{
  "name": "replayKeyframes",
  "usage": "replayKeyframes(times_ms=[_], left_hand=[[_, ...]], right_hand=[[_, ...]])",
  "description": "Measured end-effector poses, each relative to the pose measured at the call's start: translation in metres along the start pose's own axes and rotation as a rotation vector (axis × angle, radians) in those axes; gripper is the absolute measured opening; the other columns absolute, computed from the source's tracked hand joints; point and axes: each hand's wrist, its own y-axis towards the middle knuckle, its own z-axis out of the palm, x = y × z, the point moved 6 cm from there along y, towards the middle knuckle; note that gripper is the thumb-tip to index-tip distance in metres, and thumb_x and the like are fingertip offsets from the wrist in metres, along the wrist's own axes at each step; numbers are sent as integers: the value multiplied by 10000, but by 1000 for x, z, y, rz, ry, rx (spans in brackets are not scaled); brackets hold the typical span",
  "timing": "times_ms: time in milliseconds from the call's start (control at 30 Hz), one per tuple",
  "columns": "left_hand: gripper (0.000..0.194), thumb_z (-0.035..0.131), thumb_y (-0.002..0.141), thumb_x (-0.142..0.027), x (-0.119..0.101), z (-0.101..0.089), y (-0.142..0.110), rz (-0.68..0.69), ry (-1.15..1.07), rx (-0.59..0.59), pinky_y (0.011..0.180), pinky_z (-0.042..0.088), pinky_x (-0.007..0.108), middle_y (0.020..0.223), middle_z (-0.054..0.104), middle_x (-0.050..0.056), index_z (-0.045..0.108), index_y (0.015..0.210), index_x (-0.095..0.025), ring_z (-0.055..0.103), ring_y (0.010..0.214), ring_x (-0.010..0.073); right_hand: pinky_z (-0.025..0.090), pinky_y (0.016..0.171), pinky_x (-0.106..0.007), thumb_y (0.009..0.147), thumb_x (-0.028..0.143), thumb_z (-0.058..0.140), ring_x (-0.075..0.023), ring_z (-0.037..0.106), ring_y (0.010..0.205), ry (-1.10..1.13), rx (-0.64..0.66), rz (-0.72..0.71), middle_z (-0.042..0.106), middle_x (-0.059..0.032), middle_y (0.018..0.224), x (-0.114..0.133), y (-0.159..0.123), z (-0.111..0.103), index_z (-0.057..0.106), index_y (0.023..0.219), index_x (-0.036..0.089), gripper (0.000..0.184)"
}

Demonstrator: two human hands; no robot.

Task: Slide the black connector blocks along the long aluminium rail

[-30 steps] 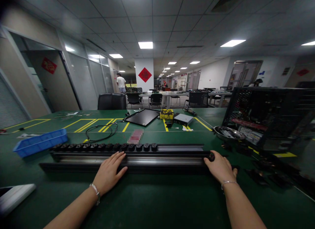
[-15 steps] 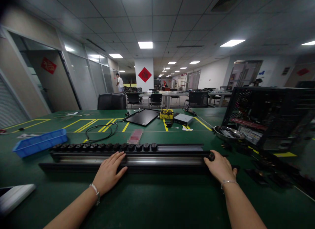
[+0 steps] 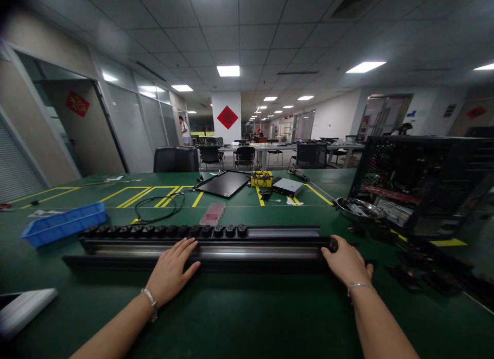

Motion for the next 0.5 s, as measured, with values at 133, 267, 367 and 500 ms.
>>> replayKeyframes(times_ms=[133,267,367,500], left_hand=[[482,417,847,-452,0,-1,0,2,4,1,948,389,407,1325,491,62,475,1255,-202,402,1241,244],[485,411,850,-455,-1,-2,1,-1,10,9,956,381,402,1329,487,64,473,1256,-197,401,1241,243],[488,411,850,-454,-1,-2,1,-6,12,23,957,381,400,1334,481,63,469,1260,-196,399,1243,241],[488,407,851,-460,-1,-1,0,-4,3,22,955,382,405,1334,481,60,469,1262,-204,396,1244,243]], right_hand=[[337,873,-641,729,512,379,-369,503,1091,5,-16,1,576,-146,1169,-2,2,1,501,1206,230,568],[296,899,-654,735,526,361,-366,495,1104,-11,-14,2,572,-141,1173,-6,4,2,482,1224,229,585],[278,904,-664,737,523,359,-367,484,1117,-16,-20,-12,560,-149,1188,-9,6,1,476,1228,221,588],[270,924,-653,743,502,353,-358,458,1147,-17,-21,-21,534,-137,1231,-9,6,-1,471,1234,222,577]])
